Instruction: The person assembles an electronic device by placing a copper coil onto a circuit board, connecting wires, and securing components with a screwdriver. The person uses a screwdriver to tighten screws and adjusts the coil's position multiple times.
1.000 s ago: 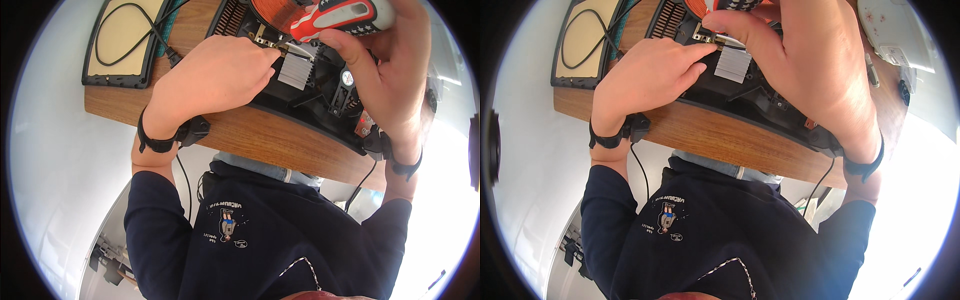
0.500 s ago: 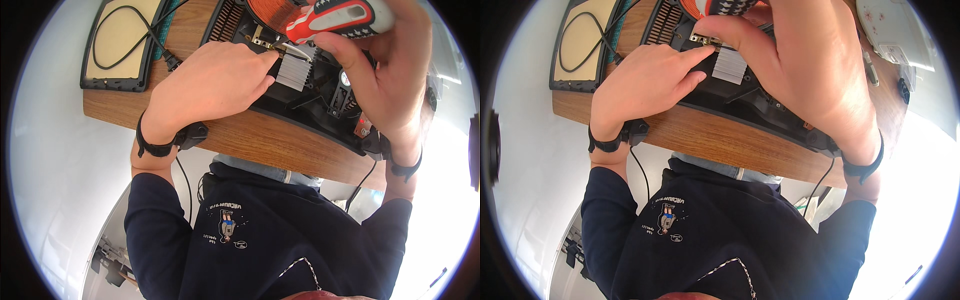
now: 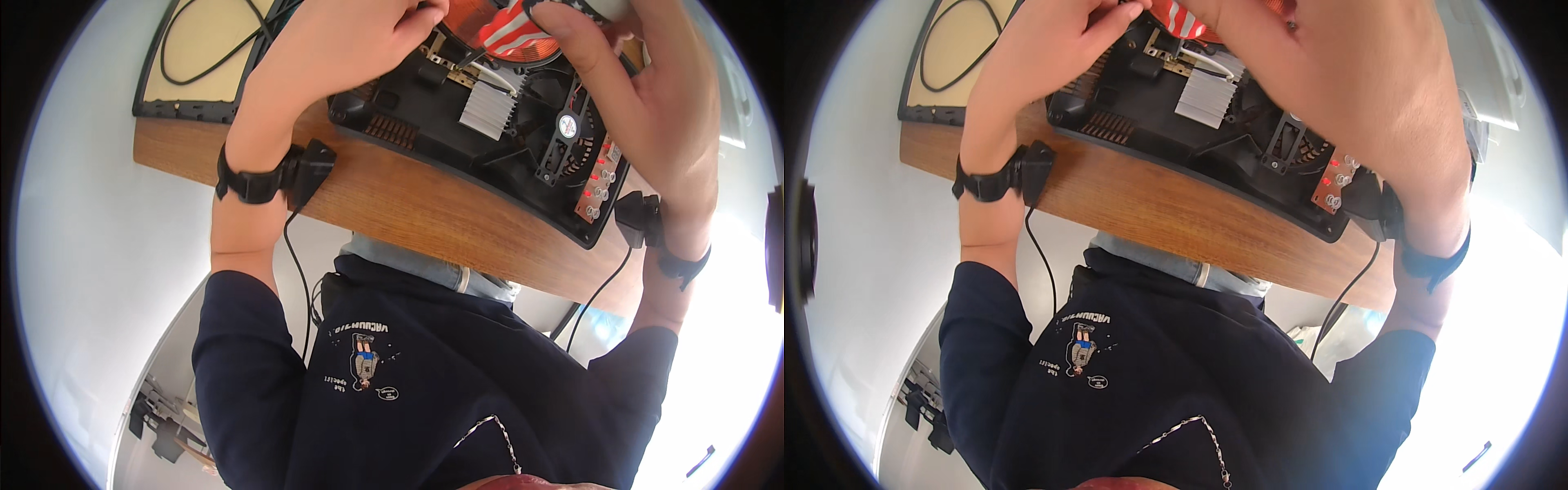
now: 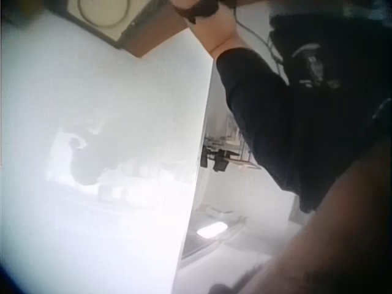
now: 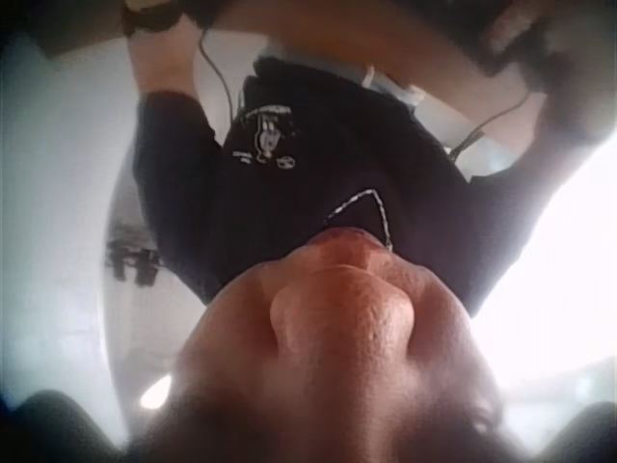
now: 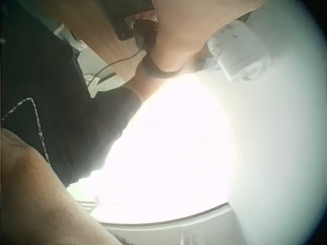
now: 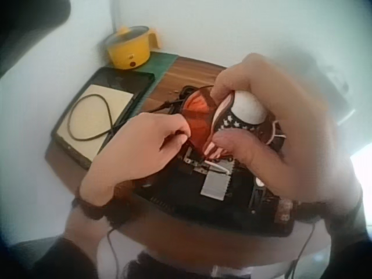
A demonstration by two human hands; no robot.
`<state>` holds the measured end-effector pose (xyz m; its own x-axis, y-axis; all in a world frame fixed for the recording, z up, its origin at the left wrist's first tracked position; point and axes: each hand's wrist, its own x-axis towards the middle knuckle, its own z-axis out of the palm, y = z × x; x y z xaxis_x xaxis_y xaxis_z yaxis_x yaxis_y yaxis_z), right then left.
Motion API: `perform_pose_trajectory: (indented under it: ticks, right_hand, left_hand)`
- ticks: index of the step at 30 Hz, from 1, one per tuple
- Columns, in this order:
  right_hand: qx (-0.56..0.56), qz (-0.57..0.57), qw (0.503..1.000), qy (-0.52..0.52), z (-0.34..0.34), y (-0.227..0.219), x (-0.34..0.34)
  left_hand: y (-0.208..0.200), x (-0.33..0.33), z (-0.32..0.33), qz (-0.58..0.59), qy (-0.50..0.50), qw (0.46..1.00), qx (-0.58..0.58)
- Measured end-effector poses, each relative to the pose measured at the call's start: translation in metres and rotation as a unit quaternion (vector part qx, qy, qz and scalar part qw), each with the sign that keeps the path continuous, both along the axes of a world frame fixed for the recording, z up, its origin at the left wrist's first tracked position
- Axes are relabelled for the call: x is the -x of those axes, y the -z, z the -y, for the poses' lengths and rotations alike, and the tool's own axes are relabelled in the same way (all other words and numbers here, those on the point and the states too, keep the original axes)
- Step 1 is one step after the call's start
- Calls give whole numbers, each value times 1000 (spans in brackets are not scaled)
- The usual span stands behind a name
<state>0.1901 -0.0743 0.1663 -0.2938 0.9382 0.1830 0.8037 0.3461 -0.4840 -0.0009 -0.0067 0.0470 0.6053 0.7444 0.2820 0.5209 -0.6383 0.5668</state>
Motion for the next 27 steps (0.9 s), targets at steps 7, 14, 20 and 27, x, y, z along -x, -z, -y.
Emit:
perform_pose_trajectory:
  ticks: [7, 14, 20, 27]
  right_hand:
    - [-56, 132, 987, -76, 2, 11, 0]
    - [-67, 160, 978, -119, 4, 15, -4]
    - [-70, 175, 973, -134, 3, 14, -2]
    - [-74, 184, 970, -143, 2, 12, -1]
  left_hand:
    - [18, 2, -7, 56, 20, 997, -46]
    - [29, 1, -11, 64, 25, 996, -52]
    - [30, 0, -9, 58, 21, 998, -34]
    - [30, 1, -10, 49, 24, 998, -29]
